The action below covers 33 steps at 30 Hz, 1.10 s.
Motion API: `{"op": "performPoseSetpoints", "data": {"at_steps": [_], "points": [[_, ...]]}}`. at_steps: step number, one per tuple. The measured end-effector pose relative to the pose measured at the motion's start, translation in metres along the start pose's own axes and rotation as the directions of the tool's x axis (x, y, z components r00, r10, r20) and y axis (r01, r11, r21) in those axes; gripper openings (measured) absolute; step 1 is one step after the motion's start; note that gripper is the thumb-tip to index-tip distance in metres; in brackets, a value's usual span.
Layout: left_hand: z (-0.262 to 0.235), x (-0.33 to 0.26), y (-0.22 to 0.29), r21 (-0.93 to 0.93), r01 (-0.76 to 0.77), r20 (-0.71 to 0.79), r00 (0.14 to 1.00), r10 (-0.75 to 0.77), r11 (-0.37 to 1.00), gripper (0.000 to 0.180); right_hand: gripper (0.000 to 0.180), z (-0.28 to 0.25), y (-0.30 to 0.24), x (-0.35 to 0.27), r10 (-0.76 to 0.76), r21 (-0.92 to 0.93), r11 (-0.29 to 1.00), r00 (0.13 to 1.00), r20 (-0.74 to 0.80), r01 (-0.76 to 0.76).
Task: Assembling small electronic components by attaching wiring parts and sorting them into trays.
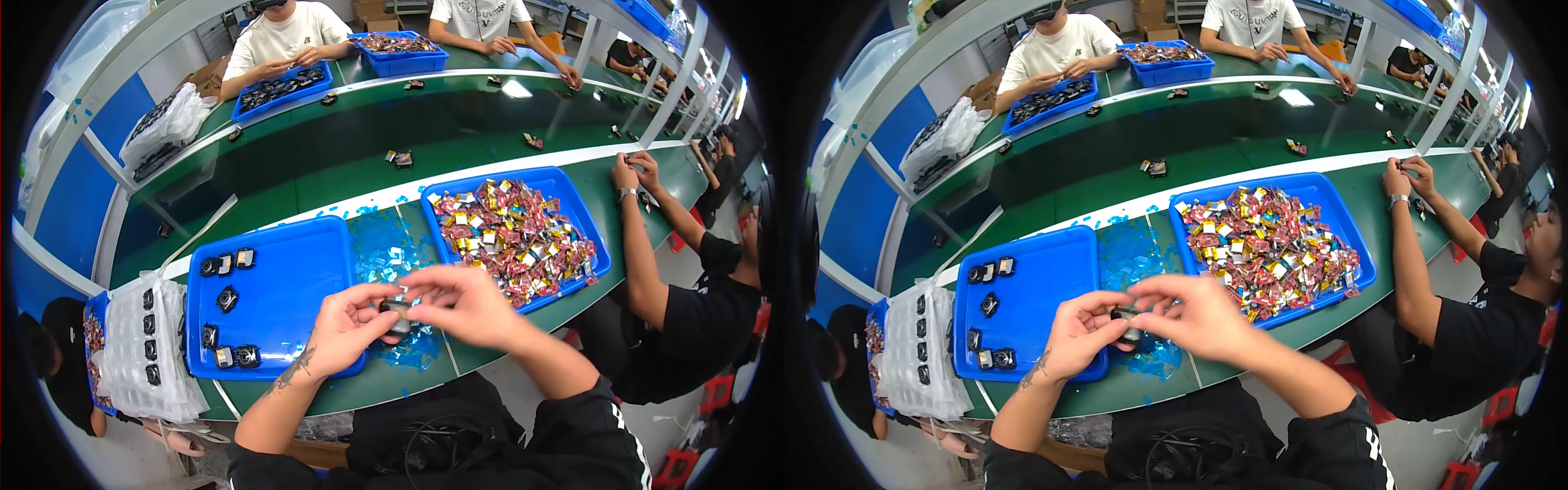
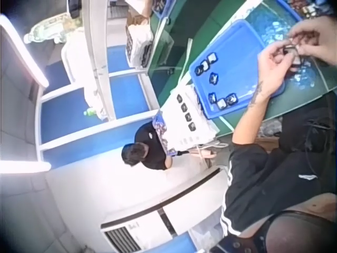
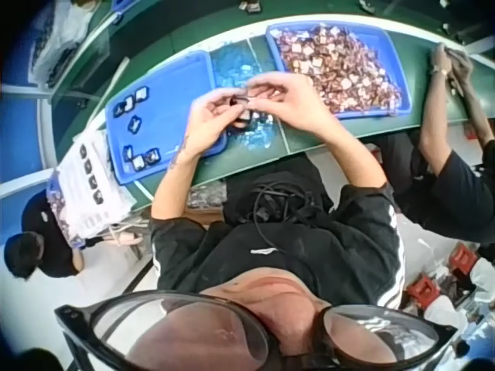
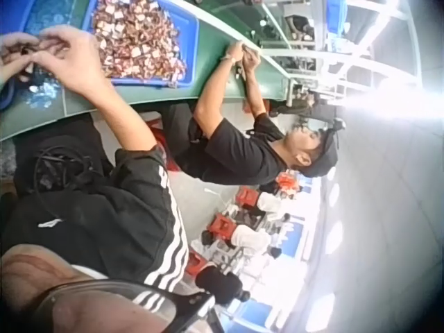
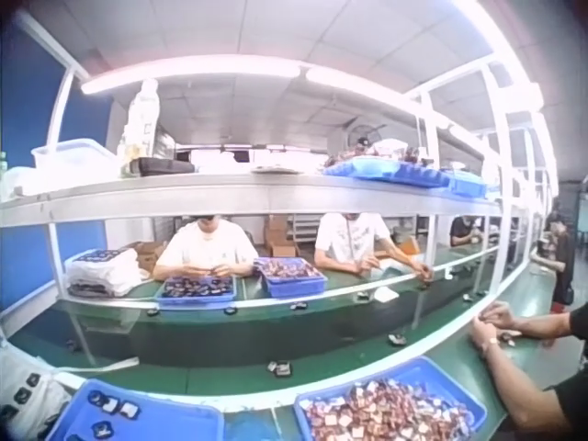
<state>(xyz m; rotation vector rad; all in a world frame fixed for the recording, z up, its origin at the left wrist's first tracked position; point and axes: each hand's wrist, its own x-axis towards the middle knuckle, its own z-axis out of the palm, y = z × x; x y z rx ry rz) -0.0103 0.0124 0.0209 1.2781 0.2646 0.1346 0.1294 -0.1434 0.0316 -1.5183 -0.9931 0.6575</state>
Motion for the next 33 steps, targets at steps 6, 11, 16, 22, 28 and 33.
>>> {"op": "performPoseSetpoints", "data": {"at_steps": [6,11,16,22,28,33], "points": [[-0.013,0.009,-0.012,-0.121,-0.076,-0.142,0.988,0.059,0.99,0.014,0.018,-0.086,0.013,0.037,-0.13,-0.916,0.4,0.989,-0.072,-0.014],[-0.015,0.007,-0.013,-0.077,-0.065,-0.145,0.988,0.054,0.995,0.017,0.017,-0.089,0.033,0.048,-0.033,-0.927,0.372,0.997,-0.063,-0.047],[-0.014,0.004,-0.014,-0.074,-0.026,-0.163,0.987,0.014,0.997,0.025,0.017,-0.094,0.038,0.049,-0.033,-0.865,0.501,0.999,-0.003,0.014],[-0.015,0.0,-0.012,0.013,-0.156,-0.16,0.975,0.156,0.988,0.032,0.012,-0.093,0.014,0.036,-0.148,-0.607,0.794,0.954,-0.261,-0.043],[-0.016,0.006,-0.012,0.35,-0.348,-0.107,0.908,0.406,0.87,0.02,0.009,-0.05,-0.02,0.003,0.058,-0.064,0.996,0.991,-0.12,-0.066],[-0.003,0.0,-0.005,0.417,-0.319,0.027,0.94,0.339,0.851,0.022,0.01,-0.01,-0.022,-0.004,0.171,0.168,0.97,0.985,0.036,-0.174]]}}
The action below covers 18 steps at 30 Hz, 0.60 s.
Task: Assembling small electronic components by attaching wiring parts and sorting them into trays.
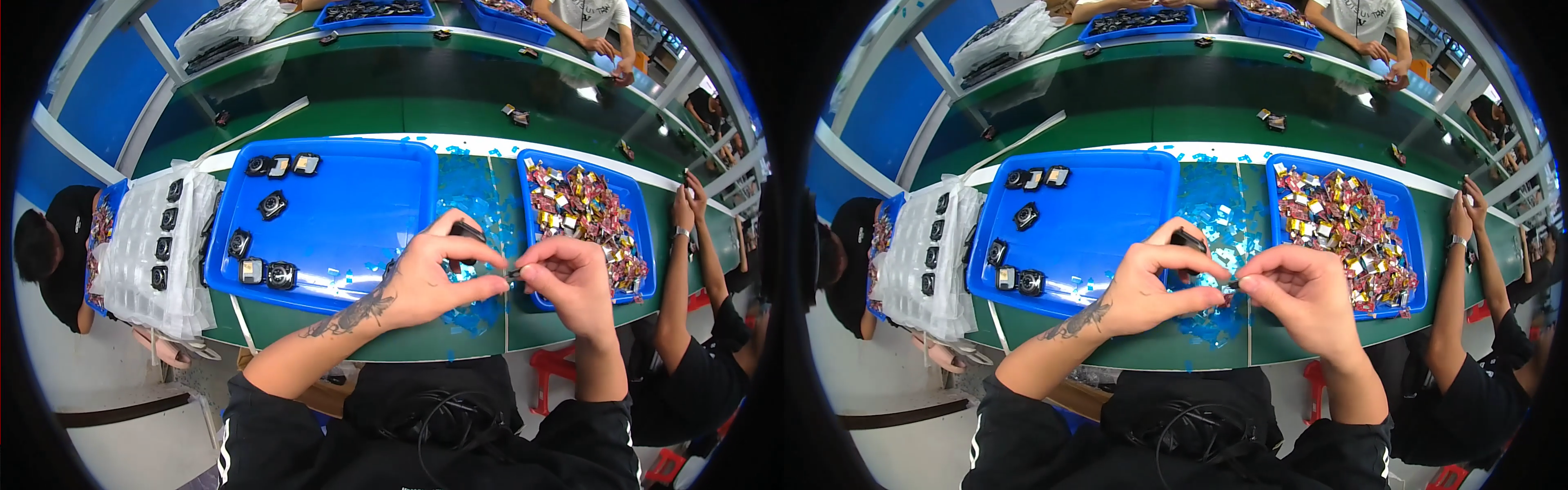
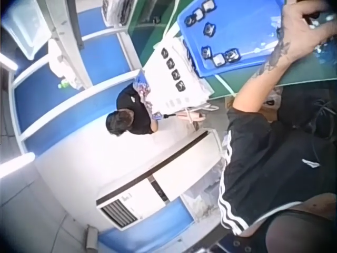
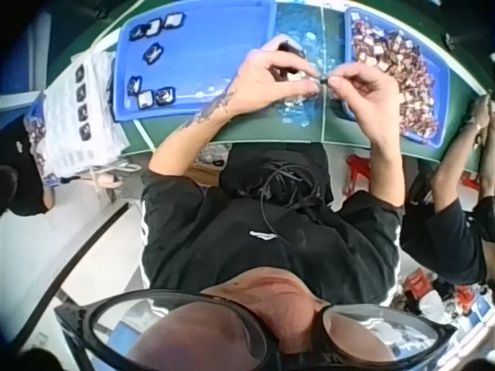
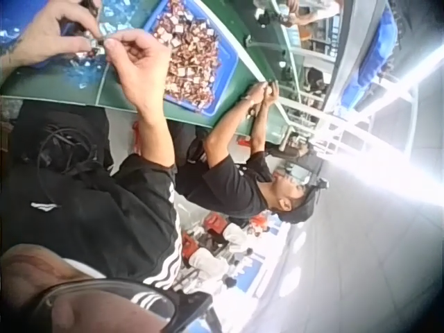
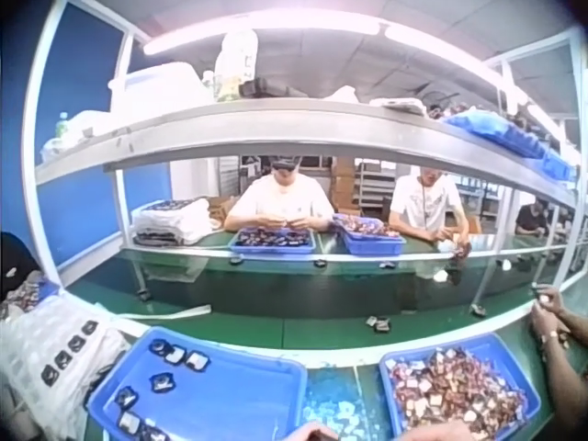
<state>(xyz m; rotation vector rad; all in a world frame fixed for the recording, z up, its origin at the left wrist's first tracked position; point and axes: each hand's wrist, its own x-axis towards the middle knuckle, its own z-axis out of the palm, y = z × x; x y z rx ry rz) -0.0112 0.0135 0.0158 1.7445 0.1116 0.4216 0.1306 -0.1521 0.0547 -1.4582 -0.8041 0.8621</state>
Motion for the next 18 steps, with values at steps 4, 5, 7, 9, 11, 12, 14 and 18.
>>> {"op": "performPoseSetpoints", "data": {"at_steps": [4,5,7,9,11,12,14,18], "points": [[0.003,-0.007,-0.003,0.008,0.0,-0.047,0.999,0.001,1.0,0.017,0.01,0.01,0.006,0.004,0.032,0.081,0.996,0.998,0.062,-0.037],[0.003,-0.007,-0.005,0.005,-0.003,-0.042,0.999,0.003,1.0,0.017,0.01,0.008,0.008,0.004,0.032,0.079,0.996,0.998,0.056,-0.037],[0.0,-0.008,-0.008,0.098,-0.132,-0.032,0.99,0.135,0.987,0.015,0.011,0.005,0.013,0.006,0.067,0.157,0.983,0.985,0.16,-0.092],[-0.001,-0.01,-0.005,0.133,-0.164,-0.01,0.986,0.167,0.977,0.015,0.013,0.003,0.016,0.009,0.11,0.158,0.978,0.978,0.179,-0.139],[-0.002,-0.01,-0.002,0.243,-0.177,0.007,0.983,0.181,0.954,0.013,0.016,-0.002,0.02,0.016,0.18,0.219,0.939,0.921,0.346,-0.266],[-0.002,-0.01,-0.004,0.29,-0.227,0.024,0.973,0.23,0.93,0.012,0.018,-0.002,0.021,0.019,0.217,0.193,0.932,0.9,0.377,-0.306],[0.0,-0.01,-0.005,0.338,-0.231,0.021,0.971,0.238,0.912,0.012,0.017,0.002,0.024,0.019,0.188,0.158,0.957,0.936,0.297,-0.242],[0.005,-0.008,-0.002,0.348,-0.186,0.002,0.98,0.198,0.919,0.012,0.008,0.01,0.039,0.026,-0.137,-0.351,0.929,0.99,-0.028,0.118]]}}
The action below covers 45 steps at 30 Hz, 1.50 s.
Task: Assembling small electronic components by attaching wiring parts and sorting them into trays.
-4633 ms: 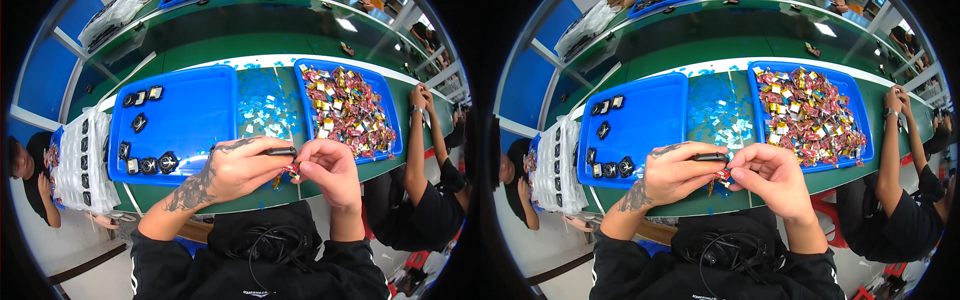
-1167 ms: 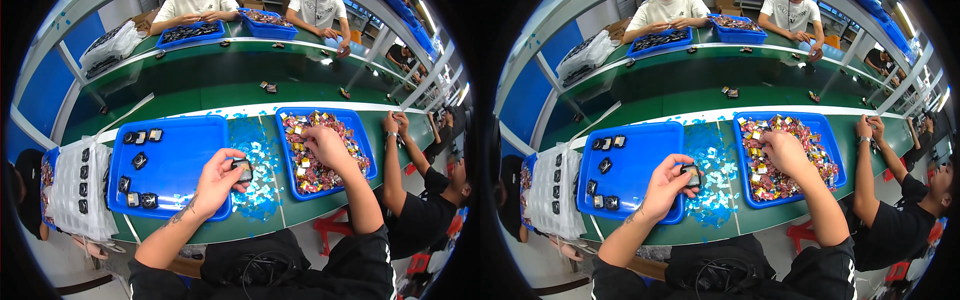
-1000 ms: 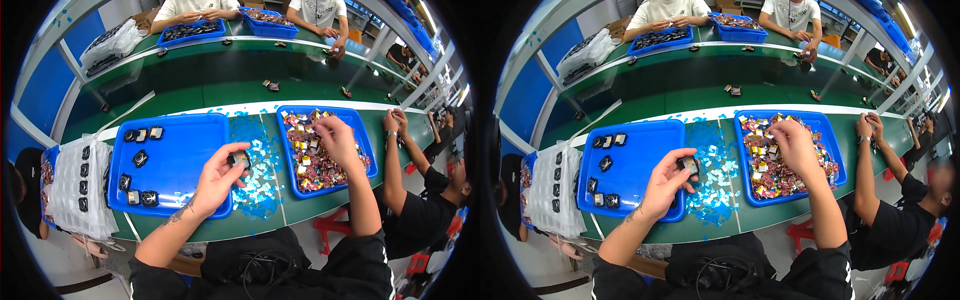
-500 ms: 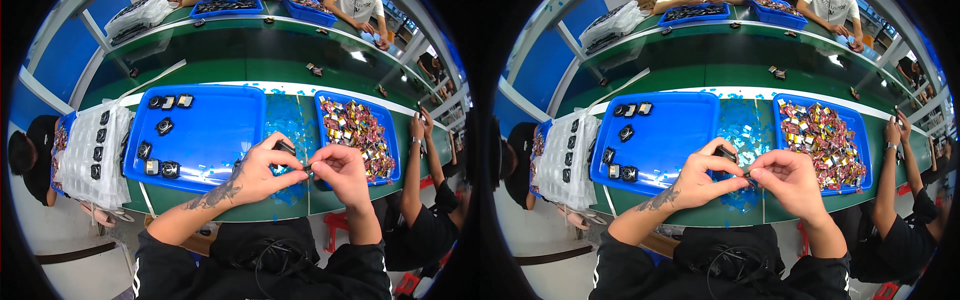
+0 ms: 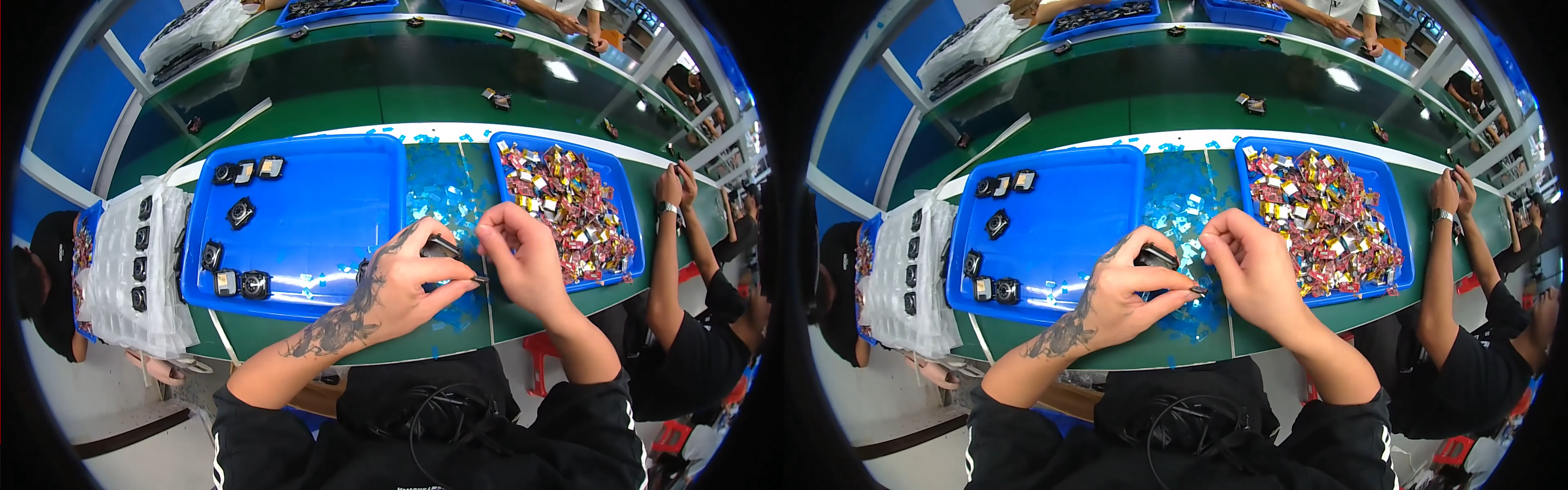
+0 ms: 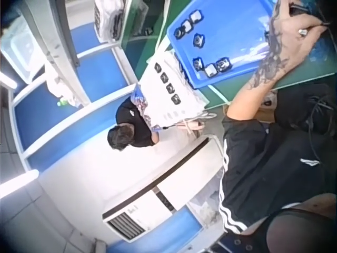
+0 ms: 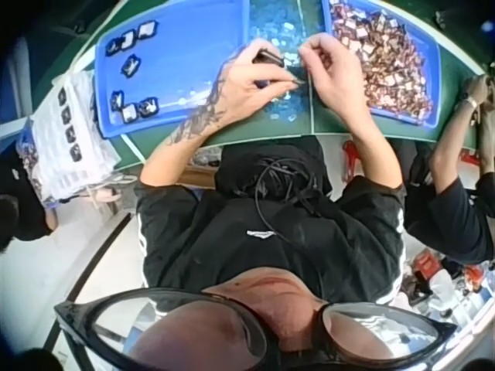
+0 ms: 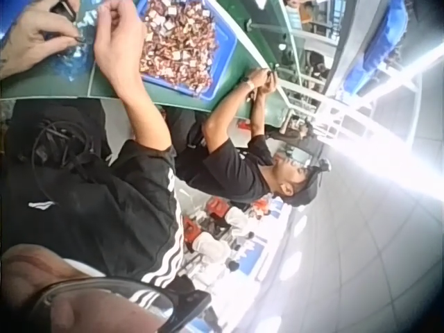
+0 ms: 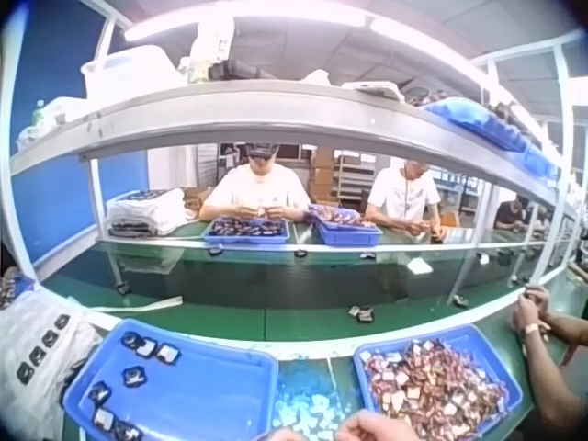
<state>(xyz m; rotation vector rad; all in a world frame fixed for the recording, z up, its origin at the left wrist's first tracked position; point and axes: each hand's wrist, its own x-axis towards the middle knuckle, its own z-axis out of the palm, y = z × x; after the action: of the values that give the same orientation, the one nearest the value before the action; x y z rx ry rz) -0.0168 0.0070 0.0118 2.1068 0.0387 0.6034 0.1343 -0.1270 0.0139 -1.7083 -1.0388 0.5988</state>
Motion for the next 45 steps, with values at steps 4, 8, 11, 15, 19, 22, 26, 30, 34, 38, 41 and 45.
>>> {"op": "performPoseSetpoints", "data": {"at_steps": [4,8,11,15,19,22,26,30,34,38,41,45], "points": [[0.003,-0.001,-0.005,-0.359,0.281,-0.003,0.953,-0.302,0.89,0.012,0.015,-0.002,-0.004,-0.001,-0.347,-0.529,0.809,0.935,-0.072,0.259],[0.006,0.002,-0.007,-0.485,0.317,-0.012,0.93,-0.368,0.815,0.012,0.017,0.011,-0.017,-0.013,-0.092,0.007,0.996,0.991,-0.095,0.093],[0.005,-0.001,-0.015,-0.434,0.334,0.042,0.935,-0.352,0.837,0.019,0.012,0.014,-0.01,-0.013,-0.174,0.072,0.981,0.979,-0.104,0.182],[0.005,0.0,-0.011,-0.602,0.322,0.055,0.929,-0.365,0.731,0.037,0.007,0.015,-0.01,-0.016,-0.158,0.062,0.98,0.93,-0.33,0.189],[0.004,0.0,-0.012,-0.716,0.264,0.078,0.95,-0.301,0.646,0.051,0.012,0.015,-0.017,-0.016,-0.231,-0.166,0.966,0.954,-0.19,0.2],[0.007,0.002,0.0,-0.683,0.229,0.021,0.955,-0.295,0.693,0.055,0.014,0.025,-0.023,-0.009,-0.218,-0.234,0.957,0.957,-0.19,0.172],[0.006,0.0,-0.005,-0.735,0.232,0.02,0.947,-0.321,0.638,0.055,0.012,0.027,-0.031,-0.009,-0.297,-0.356,0.913,0.924,-0.242,0.201],[0.011,-0.001,-0.007,-0.726,0.24,0.044,0.951,-0.305,0.644,0.049,0.012,0.025,-0.035,-0.006,-0.324,-0.41,0.887,0.919,-0.224,0.213],[0.012,-0.001,-0.005,-0.704,0.239,0.036,0.952,-0.303,0.669,0.048,0.011,0.029,-0.035,-0.005,-0.335,-0.389,0.892,0.916,-0.223,0.231],[0.014,-0.003,-0.008,-0.692,0.223,0.021,0.957,-0.289,0.687,0.047,0.009,0.033,-0.034,-0.004,-0.265,-0.333,0.926,0.933,-0.243,0.177],[0.012,-0.003,-0.004,-0.699,0.251,0.041,0.949,-0.313,0.669,0.047,0.009,0.033,-0.035,-0.004,-0.234,-0.305,0.94,0.939,-0.253,0.151],[0.013,-0.004,-0.005,-0.659,0.251,0.03,0.951,-0.309,0.709,0.047,0.01,0.033,-0.034,-0.003,-0.177,-0.241,0.964,0.948,-0.263,0.113]]}}
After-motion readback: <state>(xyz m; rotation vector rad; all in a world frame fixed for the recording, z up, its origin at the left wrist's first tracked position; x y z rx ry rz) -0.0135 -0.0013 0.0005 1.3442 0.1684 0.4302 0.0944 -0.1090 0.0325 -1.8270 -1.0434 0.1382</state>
